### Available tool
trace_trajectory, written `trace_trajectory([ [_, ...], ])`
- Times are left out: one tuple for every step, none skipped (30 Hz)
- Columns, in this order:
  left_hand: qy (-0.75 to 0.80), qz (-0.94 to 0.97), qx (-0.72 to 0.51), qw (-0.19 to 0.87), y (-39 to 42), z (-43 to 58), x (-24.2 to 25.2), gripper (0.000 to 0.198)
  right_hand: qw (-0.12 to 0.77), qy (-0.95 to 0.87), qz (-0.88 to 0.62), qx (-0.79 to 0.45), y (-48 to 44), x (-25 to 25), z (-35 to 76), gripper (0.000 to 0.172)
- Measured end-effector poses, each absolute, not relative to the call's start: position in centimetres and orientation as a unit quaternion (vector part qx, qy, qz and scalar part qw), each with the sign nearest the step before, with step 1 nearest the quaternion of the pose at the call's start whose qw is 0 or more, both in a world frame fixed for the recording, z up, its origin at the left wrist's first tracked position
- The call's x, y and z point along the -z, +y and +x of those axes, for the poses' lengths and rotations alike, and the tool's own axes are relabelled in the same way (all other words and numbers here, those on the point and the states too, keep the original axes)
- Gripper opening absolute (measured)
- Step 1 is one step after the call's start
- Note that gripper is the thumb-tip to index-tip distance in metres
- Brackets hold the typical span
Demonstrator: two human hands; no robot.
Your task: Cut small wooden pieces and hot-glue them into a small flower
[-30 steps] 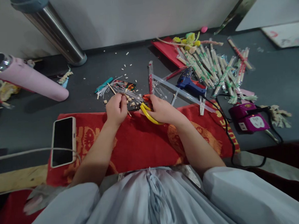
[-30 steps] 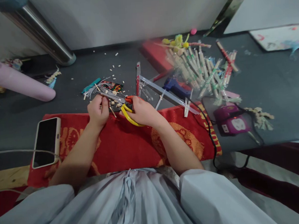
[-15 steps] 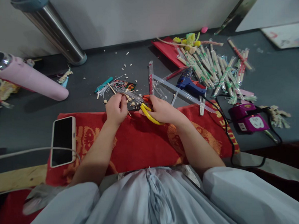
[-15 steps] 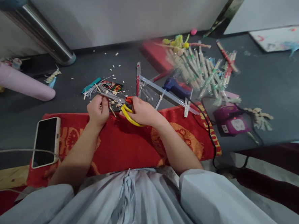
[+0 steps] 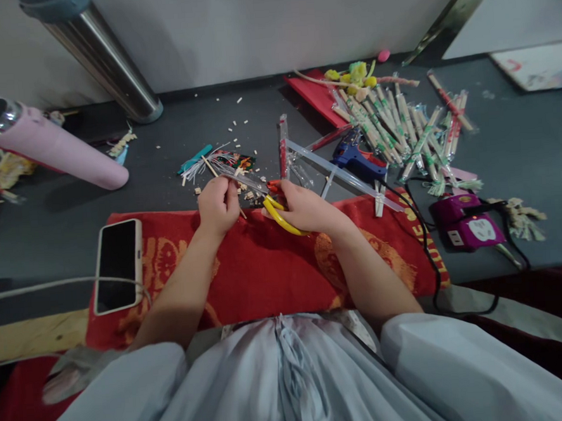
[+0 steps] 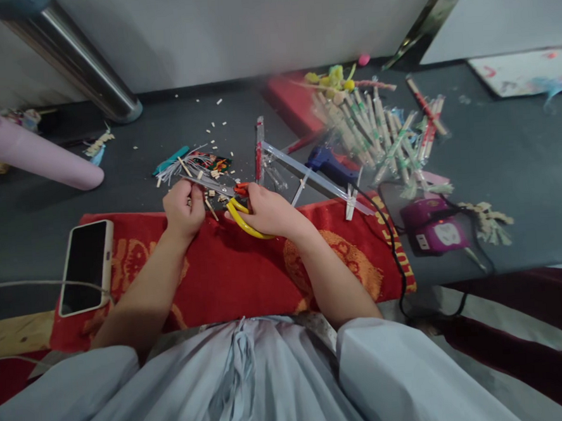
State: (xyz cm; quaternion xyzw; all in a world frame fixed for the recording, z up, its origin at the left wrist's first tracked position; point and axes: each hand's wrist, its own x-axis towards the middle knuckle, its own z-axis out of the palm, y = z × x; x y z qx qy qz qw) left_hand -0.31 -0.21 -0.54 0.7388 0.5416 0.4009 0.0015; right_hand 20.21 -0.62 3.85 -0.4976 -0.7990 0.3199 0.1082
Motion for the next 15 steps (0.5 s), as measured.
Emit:
trace_trajectory([
  [0.542, 0.739, -0.400, 0.003, -0.21, -0.32, 0.54, 0.034, 0.108, -0.799, -0.497, -0.321, -0.62, -3.85, 20.21, 0.058],
  [0.543, 0.739, -0.400, 0.004, -0.21, -0.32, 0.53, 0.033, 0.109, -0.798, -0.498, -0.323, -0.62, -3.86, 20.21, 0.058],
  [0.544, 0.737, -0.400, 0.006, -0.22, -0.31, 0.52, 0.033, 0.110, -0.797, -0.499, -0.323, -0.62, -3.87, 20.20, 0.058],
  [0.545, 0.735, -0.402, 0.007, -0.24, -0.30, 0.50, 0.033, 0.111, -0.796, -0.501, -0.322, -0.62, -3.90, 20.19, 0.057],
  [0.547, 0.734, -0.402, 0.007, -0.25, -0.28, 0.48, 0.033, 0.112, -0.795, -0.502, -0.321, -0.62, -3.93, 20.18, 0.056],
  [0.548, 0.734, -0.402, 0.006, -0.27, -0.27, 0.46, 0.033, 0.113, -0.795, -0.503, -0.320, -0.62, -3.95, 20.17, 0.055],
  [0.549, 0.734, -0.400, 0.004, -0.27, -0.26, 0.45, 0.033, 0.112, -0.794, -0.504, -0.321, -0.61, -3.97, 20.16, 0.054],
  [0.550, 0.735, -0.398, 0.002, -0.28, -0.25, 0.43, 0.033, 0.112, -0.794, -0.504, -0.321, -0.61, -3.98, 20.16, 0.054],
  [0.549, 0.736, -0.396, -0.001, -0.28, -0.24, 0.42, 0.034, 0.112, -0.794, -0.503, -0.322, -0.60, -3.97, 20.17, 0.053],
  [0.548, 0.737, -0.395, -0.004, -0.27, -0.24, 0.41, 0.034, 0.112, -0.795, -0.502, -0.322, -0.59, -3.95, 20.19, 0.053],
  [0.547, 0.738, -0.395, -0.007, -0.26, -0.24, 0.41, 0.035, 0.112, -0.796, -0.501, -0.321, -0.56, -3.92, 20.23, 0.052],
  [0.546, 0.739, -0.395, -0.009, -0.25, -0.23, 0.40, 0.035, 0.112, -0.797, -0.500, -0.319, -0.53, -3.88, 20.27, 0.050],
  [0.544, 0.740, -0.395, -0.011, -0.24, -0.23, 0.39, 0.035, 0.111, -0.800, -0.498, -0.316, -0.50, -3.85, 20.32, 0.049],
  [0.542, 0.741, -0.395, -0.012, -0.22, -0.22, 0.38, 0.035, 0.109, -0.804, -0.495, -0.311, -0.46, -3.84, 20.37, 0.048],
  [0.542, 0.742, -0.394, -0.012, -0.22, -0.22, 0.37, 0.035, 0.105, -0.808, -0.494, -0.305, -0.42, -3.84, 20.41, 0.048],
])
